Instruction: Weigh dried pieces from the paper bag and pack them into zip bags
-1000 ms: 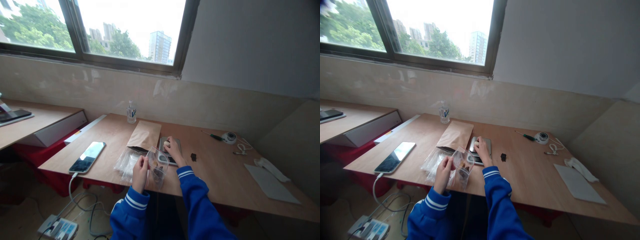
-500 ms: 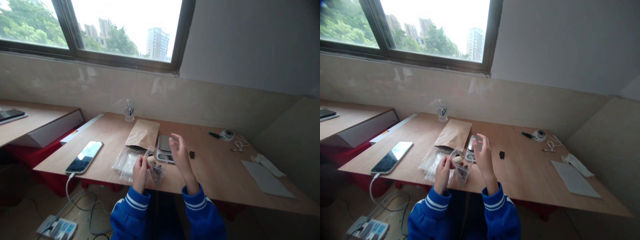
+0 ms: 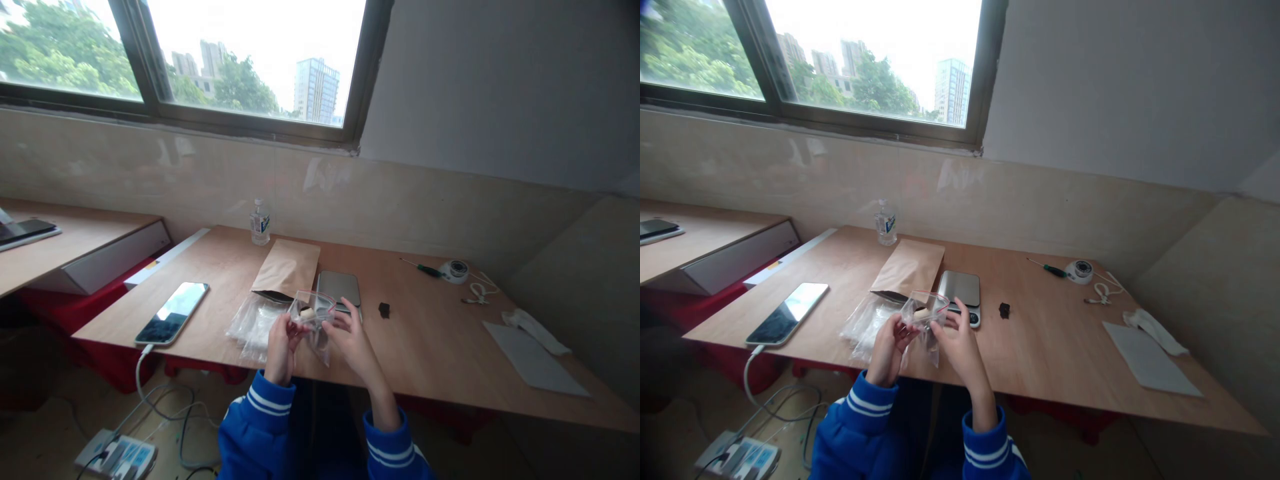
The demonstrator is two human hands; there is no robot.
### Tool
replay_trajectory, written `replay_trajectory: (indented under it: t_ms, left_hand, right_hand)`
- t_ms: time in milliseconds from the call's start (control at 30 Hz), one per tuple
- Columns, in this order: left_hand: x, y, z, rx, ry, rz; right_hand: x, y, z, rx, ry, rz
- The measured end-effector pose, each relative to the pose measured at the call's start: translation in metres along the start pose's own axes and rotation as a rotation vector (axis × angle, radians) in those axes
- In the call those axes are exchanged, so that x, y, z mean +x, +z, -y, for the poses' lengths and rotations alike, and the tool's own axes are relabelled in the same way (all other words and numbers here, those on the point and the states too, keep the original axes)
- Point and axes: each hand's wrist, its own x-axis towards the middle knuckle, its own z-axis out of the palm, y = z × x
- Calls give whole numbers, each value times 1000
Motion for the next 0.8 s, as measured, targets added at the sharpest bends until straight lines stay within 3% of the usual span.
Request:
replay_trajectory:
  t_ms: [200,333,400,467,667,733,800]
  left_hand:
    - [-5,3,4,162,83,251]
    - [-1,-4,6,402,343,76]
    - [3,-7,7,477,407,20]
    - [6,-10,7,516,407,74]
    - [6,-4,14,524,363,414]
    - [2,1,18,578,378,409]
    - [-2,5,21,608,434,322]
  right_hand:
    - [0,1,-1,71,-50,-94]
    - [-6,-8,-1,78,-92,-245]
    - [-10,-13,-1,117,-93,-315]
    - [-13,-18,-1,157,-80,-371]
    - [-19,-16,-4,127,-113,-446]
    - [-21,-12,-5,64,-145,-453]
    - [-23,-9,-6,0,-182,-508]
